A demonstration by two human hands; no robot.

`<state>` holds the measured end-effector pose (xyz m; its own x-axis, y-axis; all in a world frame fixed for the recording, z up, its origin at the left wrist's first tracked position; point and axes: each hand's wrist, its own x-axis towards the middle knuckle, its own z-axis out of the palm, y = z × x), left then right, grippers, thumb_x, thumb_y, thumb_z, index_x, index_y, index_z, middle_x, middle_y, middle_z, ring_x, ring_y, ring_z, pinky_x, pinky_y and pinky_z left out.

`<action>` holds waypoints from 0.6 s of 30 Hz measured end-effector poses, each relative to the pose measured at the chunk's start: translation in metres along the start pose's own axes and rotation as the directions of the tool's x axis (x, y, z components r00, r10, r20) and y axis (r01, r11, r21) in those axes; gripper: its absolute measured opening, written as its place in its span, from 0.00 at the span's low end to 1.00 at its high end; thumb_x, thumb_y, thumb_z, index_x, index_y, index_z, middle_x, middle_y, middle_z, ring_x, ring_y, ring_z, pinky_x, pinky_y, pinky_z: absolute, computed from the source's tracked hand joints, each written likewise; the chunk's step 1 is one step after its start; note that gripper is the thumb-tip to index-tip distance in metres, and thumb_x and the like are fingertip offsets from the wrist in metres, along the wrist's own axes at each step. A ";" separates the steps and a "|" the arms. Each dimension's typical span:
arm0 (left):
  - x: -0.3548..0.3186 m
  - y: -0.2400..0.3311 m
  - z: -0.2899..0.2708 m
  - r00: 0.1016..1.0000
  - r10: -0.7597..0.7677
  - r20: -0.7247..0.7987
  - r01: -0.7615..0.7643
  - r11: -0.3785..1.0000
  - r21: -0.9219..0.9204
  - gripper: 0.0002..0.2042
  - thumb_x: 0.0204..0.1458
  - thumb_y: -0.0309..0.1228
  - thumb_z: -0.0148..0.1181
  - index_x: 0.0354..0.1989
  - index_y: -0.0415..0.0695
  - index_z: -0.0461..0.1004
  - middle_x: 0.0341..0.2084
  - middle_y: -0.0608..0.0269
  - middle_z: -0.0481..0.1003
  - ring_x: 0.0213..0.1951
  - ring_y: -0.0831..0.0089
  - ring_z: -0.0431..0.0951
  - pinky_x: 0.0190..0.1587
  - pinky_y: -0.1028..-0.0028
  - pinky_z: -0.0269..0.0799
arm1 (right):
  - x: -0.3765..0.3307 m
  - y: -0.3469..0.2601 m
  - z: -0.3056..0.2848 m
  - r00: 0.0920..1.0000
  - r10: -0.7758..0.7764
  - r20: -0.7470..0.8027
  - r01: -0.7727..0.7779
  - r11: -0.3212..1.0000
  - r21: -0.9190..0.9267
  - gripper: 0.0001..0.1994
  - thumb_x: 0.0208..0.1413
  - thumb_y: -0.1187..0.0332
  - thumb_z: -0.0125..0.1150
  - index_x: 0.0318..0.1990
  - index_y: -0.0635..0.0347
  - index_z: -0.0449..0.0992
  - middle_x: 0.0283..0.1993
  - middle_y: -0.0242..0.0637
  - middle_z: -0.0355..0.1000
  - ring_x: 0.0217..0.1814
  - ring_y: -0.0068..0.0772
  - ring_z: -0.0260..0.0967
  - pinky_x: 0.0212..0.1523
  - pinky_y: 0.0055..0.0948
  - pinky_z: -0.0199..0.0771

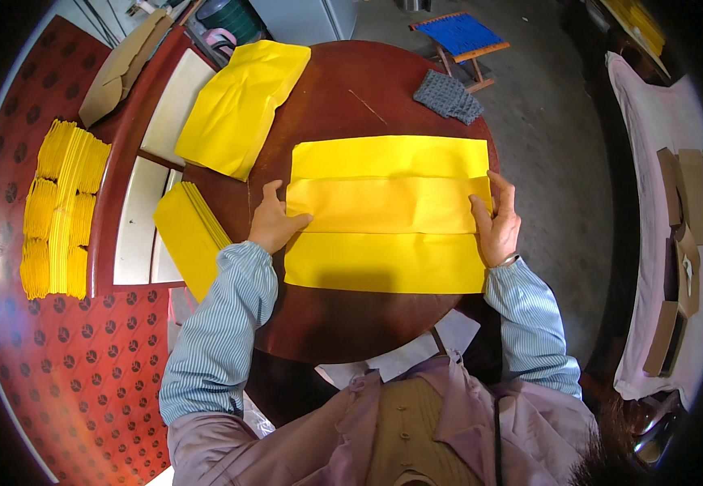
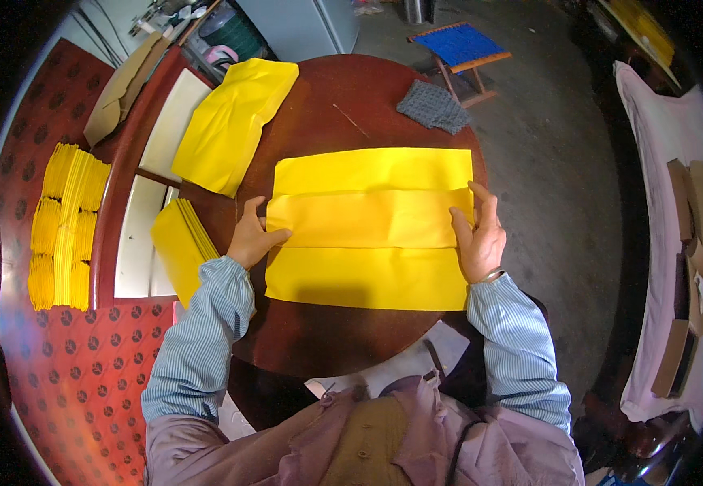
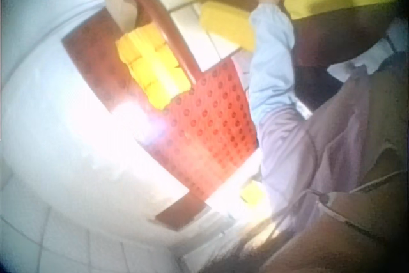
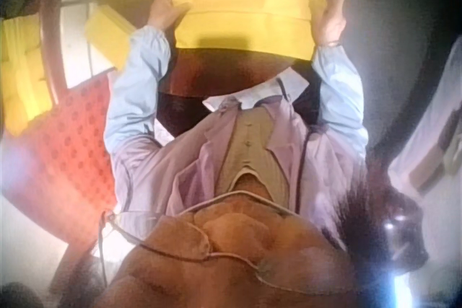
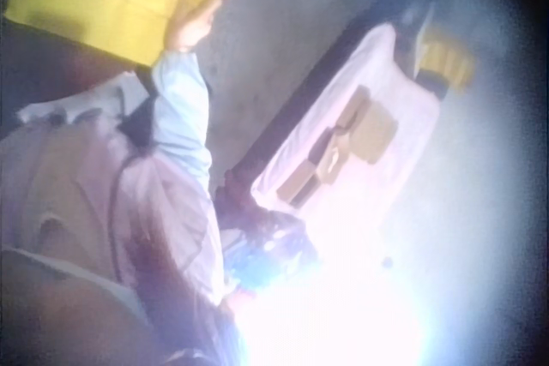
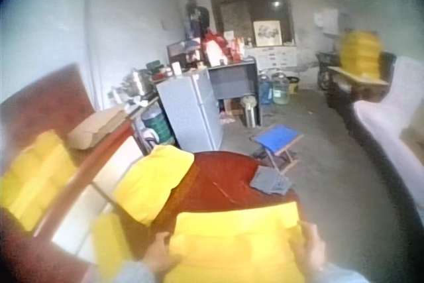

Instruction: The person folds yellow fabric pieces on a round wooden table, aligning edges and pressing folds flat. They repeatedly pick up, fold, and stack the fabric, handling each piece one at a time.

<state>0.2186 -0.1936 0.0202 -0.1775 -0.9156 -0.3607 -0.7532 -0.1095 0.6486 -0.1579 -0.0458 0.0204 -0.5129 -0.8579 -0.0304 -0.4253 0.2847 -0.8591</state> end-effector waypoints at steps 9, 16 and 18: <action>0.008 -0.003 -0.005 0.996 -0.047 0.073 0.056 0.992 -0.117 0.48 0.50 0.33 0.76 0.74 0.33 0.49 0.47 0.45 0.83 0.48 0.60 0.85 0.58 0.68 0.77 | -0.001 0.005 -0.008 0.992 0.104 0.074 -0.114 0.981 0.155 0.21 0.73 0.62 0.55 0.70 0.47 0.62 0.68 0.51 0.73 0.64 0.53 0.77 0.64 0.44 0.79; -0.001 -0.009 -0.010 0.981 0.093 0.171 -0.038 0.953 -0.300 0.49 0.52 0.27 0.76 0.75 0.33 0.45 0.51 0.46 0.82 0.53 0.63 0.83 0.59 0.66 0.77 | -0.003 0.020 -0.007 0.993 -0.120 -0.009 0.120 0.992 -0.036 0.20 0.73 0.60 0.56 0.68 0.46 0.66 0.66 0.52 0.74 0.64 0.51 0.77 0.64 0.46 0.80; -0.004 -0.010 -0.010 0.975 0.132 0.180 -0.063 0.935 -0.348 0.49 0.52 0.25 0.76 0.75 0.34 0.45 0.54 0.46 0.80 0.55 0.64 0.81 0.60 0.66 0.76 | -0.005 0.022 -0.008 0.989 -0.145 -0.032 0.138 0.979 -0.152 0.20 0.72 0.61 0.56 0.69 0.46 0.66 0.62 0.53 0.76 0.61 0.51 0.78 0.61 0.45 0.81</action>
<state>0.2332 -0.1933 0.0219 -0.3865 -0.8375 -0.3863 -0.4730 -0.1796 0.8626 -0.1709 -0.0323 0.0057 -0.4697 -0.8759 0.1106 -0.6007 0.2253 -0.7671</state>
